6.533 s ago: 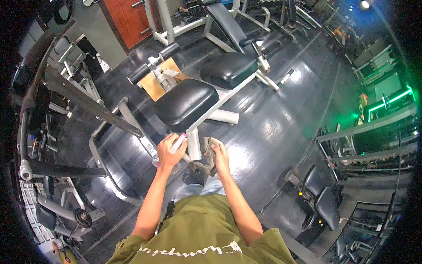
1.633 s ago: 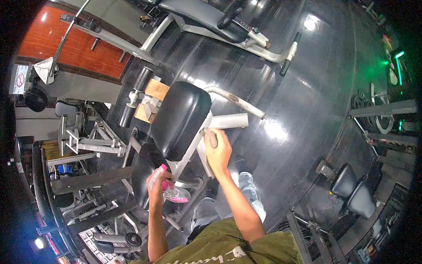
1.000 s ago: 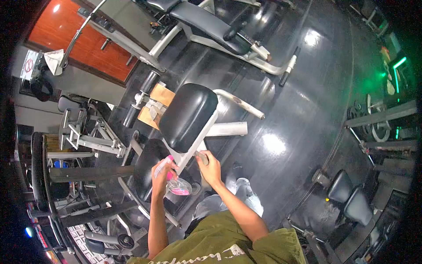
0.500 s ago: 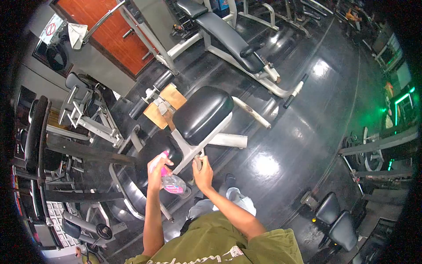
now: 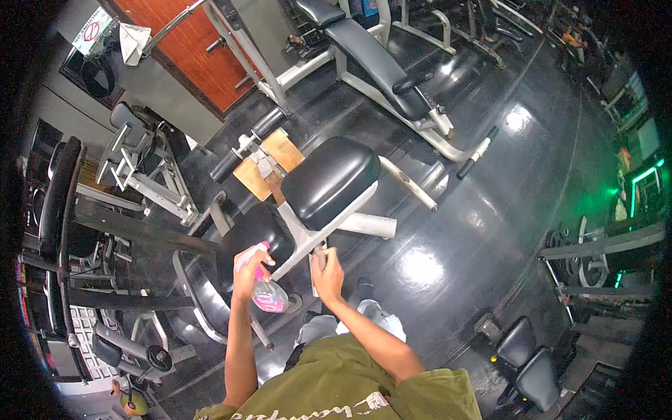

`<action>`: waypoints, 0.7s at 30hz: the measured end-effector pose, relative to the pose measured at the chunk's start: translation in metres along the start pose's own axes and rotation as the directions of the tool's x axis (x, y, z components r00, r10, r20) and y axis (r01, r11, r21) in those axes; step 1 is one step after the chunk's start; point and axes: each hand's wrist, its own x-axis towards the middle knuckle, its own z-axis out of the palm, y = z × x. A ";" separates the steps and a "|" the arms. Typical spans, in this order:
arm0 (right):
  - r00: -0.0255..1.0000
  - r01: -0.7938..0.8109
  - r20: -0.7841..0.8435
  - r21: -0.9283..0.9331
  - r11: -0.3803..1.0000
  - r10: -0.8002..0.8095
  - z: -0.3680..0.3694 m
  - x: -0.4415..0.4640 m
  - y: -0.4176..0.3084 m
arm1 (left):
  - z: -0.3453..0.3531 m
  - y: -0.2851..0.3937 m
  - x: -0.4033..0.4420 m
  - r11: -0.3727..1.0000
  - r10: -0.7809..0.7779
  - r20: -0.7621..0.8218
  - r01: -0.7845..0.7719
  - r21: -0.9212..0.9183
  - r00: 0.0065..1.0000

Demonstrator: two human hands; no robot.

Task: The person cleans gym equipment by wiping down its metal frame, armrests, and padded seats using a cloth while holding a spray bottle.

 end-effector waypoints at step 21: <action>0.589 0.802 0.771 -0.595 0.057 -0.243 -0.003 0.076 -0.110 | -0.009 -0.005 -0.002 0.990 0.020 0.109 -0.004 -0.140 0.994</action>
